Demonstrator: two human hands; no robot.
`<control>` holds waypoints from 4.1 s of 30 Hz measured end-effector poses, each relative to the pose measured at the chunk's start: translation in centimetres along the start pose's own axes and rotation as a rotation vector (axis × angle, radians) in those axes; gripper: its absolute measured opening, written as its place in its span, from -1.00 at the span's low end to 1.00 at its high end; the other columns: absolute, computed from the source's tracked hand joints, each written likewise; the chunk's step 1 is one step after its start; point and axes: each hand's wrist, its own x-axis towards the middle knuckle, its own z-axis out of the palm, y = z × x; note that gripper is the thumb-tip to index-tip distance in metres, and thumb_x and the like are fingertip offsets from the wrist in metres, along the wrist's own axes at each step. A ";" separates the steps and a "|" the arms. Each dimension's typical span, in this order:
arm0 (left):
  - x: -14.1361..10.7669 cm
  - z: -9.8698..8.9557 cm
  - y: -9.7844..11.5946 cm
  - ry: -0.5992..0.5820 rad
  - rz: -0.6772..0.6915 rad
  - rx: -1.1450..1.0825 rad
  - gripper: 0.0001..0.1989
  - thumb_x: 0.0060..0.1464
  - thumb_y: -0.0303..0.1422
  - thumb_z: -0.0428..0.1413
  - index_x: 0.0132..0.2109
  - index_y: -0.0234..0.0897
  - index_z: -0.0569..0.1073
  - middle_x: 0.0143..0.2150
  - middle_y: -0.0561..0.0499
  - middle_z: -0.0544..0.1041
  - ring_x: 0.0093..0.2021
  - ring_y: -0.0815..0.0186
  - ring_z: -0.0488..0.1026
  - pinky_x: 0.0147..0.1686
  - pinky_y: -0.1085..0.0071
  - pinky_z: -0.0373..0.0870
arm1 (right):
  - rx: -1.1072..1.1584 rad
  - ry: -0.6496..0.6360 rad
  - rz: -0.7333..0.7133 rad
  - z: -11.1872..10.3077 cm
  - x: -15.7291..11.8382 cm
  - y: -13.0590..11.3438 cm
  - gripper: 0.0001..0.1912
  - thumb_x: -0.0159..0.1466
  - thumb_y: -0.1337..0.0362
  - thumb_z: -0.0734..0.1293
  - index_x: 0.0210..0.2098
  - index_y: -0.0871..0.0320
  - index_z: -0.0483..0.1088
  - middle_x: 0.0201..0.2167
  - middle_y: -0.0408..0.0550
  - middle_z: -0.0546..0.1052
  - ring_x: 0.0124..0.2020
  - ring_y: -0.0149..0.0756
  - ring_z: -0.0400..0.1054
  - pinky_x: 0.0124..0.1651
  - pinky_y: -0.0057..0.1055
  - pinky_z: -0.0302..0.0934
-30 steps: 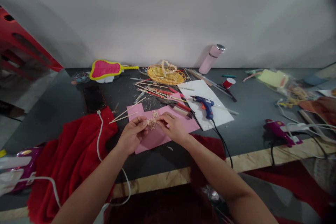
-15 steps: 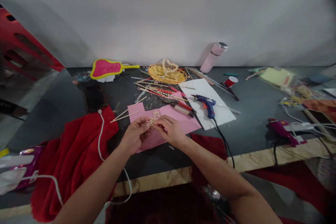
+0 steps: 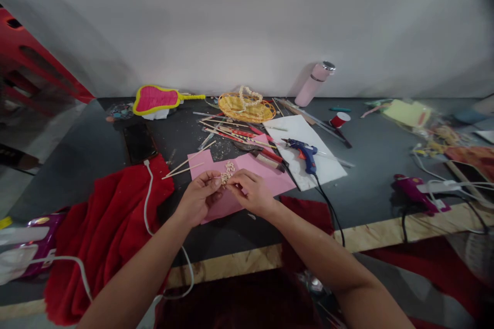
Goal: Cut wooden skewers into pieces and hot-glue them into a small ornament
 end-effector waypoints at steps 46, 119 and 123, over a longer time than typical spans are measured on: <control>0.0 -0.5 0.0 -0.080 -0.029 0.151 -0.60 -0.19 -0.42 0.29 -0.14 -0.32 0.39 -0.42 0.04 0.50 -0.54 0.51 0.36 -0.52 0.59 0.29 | 0.328 -0.122 0.018 -0.7 0.1 0.1 -0.70 0.22 0.26 0.28 -0.05 0.14 0.31 -0.21 0.00 0.37 -0.25 -0.34 0.30 -0.17 -0.34 0.27; 0.0 -0.3 -0.2 -0.138 0.082 0.187 -0.61 -0.18 -0.47 0.27 -0.14 -0.26 0.40 -0.43 0.09 0.47 -0.48 0.50 0.38 -0.41 0.56 0.30 | 0.333 0.032 -0.041 -0.4 0.1 0.6 -0.90 0.21 0.31 0.30 -0.24 0.13 0.38 -0.33 -0.04 0.46 -0.27 -0.34 0.36 -0.21 -0.37 0.28; -0.1 -0.2 -0.2 -0.135 0.069 0.171 -0.59 -0.21 -0.45 0.29 -0.14 -0.28 0.40 -0.45 0.09 0.47 -0.50 0.49 0.38 -0.44 0.56 0.30 | 0.333 0.025 -0.035 -0.4 0.0 0.5 -0.90 0.22 0.30 0.30 -0.25 0.12 0.37 -0.32 -0.04 0.46 -0.27 -0.34 0.37 -0.20 -0.37 0.29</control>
